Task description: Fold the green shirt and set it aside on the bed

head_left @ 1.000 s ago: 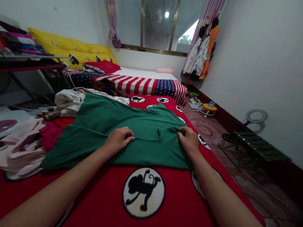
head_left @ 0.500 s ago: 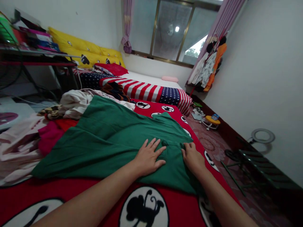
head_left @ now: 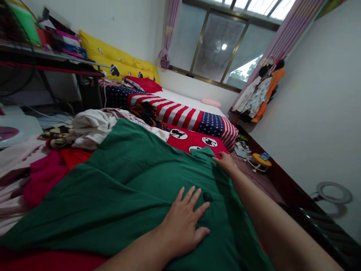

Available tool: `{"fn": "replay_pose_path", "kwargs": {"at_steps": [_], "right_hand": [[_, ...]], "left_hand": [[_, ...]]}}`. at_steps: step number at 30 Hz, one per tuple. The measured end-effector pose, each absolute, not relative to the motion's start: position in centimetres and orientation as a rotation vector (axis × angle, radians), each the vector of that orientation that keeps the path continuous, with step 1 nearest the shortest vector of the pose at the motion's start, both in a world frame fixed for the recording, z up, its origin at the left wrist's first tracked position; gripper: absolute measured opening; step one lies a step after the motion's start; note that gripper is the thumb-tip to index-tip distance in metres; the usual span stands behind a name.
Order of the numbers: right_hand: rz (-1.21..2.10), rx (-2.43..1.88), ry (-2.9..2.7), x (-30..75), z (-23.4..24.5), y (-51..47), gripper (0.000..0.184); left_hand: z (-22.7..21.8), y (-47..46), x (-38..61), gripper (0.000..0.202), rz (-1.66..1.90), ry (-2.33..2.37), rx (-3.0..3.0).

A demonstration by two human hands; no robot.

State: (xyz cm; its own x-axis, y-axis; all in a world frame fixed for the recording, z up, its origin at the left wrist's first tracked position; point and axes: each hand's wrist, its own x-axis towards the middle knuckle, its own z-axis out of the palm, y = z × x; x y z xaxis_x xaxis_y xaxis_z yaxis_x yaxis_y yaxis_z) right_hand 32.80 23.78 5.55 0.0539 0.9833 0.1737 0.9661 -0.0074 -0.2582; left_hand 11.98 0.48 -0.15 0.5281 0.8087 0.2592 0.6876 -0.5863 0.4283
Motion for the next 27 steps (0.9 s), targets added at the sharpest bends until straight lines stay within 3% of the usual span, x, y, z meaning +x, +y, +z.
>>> {"fn": "replay_pose_path", "kwargs": {"at_steps": [4, 9, 13, 21, 24, 27], "right_hand": [[0.202, -2.015, -1.824, 31.7, 4.3, 26.3, 0.058], [0.472, -1.913, -1.682, 30.9, 5.2, 26.3, 0.035], [0.638, -1.726, -1.585, 30.4, 7.9, 24.2, 0.021], [0.693, -1.326, -1.609, 30.5, 14.8, 14.2, 0.033], [0.556, -1.181, -1.821, 30.9, 13.2, 7.5, 0.02], [0.481, -1.127, -1.984, 31.6, 8.5, 1.2, 0.01]], "left_hand": [[0.0, 0.5, 11.9, 0.064, 0.642, 1.242, 2.476], [0.0, 0.5, 11.9, 0.063, 0.664, 1.235, 2.468], [-0.4, 0.5, 12.0, 0.062, 0.706, 1.247, 2.488], [-0.6, 0.6, 12.1, 0.054, 0.89, 1.323, 2.442], [0.4, 0.7, 11.7, 0.026, 1.041, 1.453, 2.314], [1.4, 0.8, 10.9, 0.021, 1.234, 1.575, 2.122]]}}
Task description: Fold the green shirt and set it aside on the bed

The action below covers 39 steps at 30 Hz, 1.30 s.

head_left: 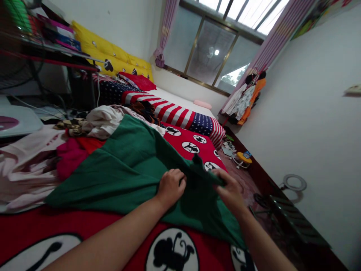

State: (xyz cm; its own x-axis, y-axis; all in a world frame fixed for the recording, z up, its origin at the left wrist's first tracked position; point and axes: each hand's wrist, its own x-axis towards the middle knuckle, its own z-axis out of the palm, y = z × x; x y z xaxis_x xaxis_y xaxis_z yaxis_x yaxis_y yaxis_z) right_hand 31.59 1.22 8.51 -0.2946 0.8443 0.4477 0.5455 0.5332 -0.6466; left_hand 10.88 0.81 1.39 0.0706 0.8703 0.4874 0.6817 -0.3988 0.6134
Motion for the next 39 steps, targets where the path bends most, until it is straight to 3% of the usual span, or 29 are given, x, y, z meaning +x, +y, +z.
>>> {"fn": "replay_pose_path", "kwargs": {"at_steps": [4, 8, 13, 15, 20, 23, 27, 31, 35, 39], "right_hand": [[0.491, -1.319, -2.148, 31.6, 3.8, -3.4, 0.026], [0.352, -1.348, -2.315, 30.0, 3.8, -3.7, 0.047], [0.292, -1.18, -2.322, 29.2, 2.2, -2.0, 0.016], [0.355, -1.132, -2.262, 29.4, 1.3, -1.6, 0.017], [0.423, -1.079, -2.289, 30.0, 0.8, -1.6, 0.024], [0.454, -1.042, -2.271, 30.0, 0.7, -1.5, 0.012], [0.532, -1.049, -2.111, 30.2, 0.2, -1.2, 0.012], [0.548, -1.175, -1.988, 30.4, 0.5, -1.2, 0.017], [0.384, -1.11, -2.262, 29.9, 1.0, -1.3, 0.035], [0.252, -1.103, -2.329, 29.1, 1.0, -1.0, 0.015]], "left_hand": [[1.8, 1.2, 10.0, 0.023, 1.409, 1.636, 1.881], [1.4, 1.3, 10.1, 0.023, 1.419, 1.612, 1.848], [1.3, 0.8, 9.5, 0.018, 1.368, 1.47, 1.989], [2.2, 0.6, 7.8, 0.019, 1.296, 1.481, 2.112], [6.7, 1.8, -0.2, 0.05, 0.956, 1.709, 2.619], [9.7, 3.9, -5.5, 0.058, 0.673, 1.828, 2.883], [12.1, 5.8, -9.8, 0.052, 0.297, 1.797, 2.958], [12.9, 5.8, -10.5, 0.035, 0.267, 1.77, 2.886], [12.8, 5.2, -9.9, 0.026, 0.217, 1.859, 2.889], [12.8, 4.8, -9.7, 0.025, 0.14, 1.893, 2.927]]}}
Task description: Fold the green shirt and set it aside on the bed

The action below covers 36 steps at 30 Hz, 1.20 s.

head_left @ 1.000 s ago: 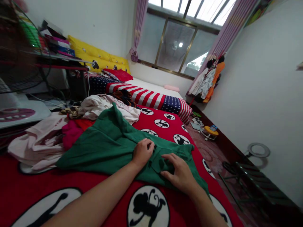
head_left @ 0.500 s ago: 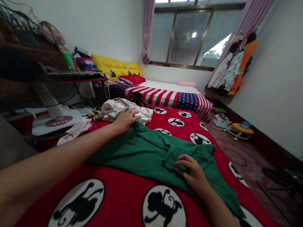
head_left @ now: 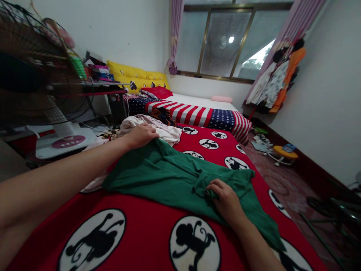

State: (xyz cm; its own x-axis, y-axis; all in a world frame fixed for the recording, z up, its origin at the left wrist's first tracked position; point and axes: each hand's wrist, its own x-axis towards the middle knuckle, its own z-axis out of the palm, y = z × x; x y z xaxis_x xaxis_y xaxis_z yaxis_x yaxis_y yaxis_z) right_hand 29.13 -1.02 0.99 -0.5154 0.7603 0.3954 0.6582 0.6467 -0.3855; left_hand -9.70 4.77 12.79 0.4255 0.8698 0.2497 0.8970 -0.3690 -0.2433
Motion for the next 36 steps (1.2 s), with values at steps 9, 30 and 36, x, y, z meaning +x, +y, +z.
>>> {"fn": "replay_pose_path", "kwargs": {"at_steps": [9, 30, 36], "right_hand": [[0.501, -1.178, -1.701, 33.4, 4.1, -1.1, 0.015], [-0.21, -1.378, -2.533, 25.0, 4.1, -0.7, 0.013], [-0.032, -1.216, -2.248, 26.3, 4.5, 0.1, 0.009]], "left_hand": [[14.4, 2.2, -11.1, 0.031, -0.19, -1.456, -2.269], [11.3, -2.1, -13.4, 0.03, -0.136, -1.552, -2.468], [11.8, -2.2, -14.2, 0.031, -0.364, -1.561, -2.546]]}}
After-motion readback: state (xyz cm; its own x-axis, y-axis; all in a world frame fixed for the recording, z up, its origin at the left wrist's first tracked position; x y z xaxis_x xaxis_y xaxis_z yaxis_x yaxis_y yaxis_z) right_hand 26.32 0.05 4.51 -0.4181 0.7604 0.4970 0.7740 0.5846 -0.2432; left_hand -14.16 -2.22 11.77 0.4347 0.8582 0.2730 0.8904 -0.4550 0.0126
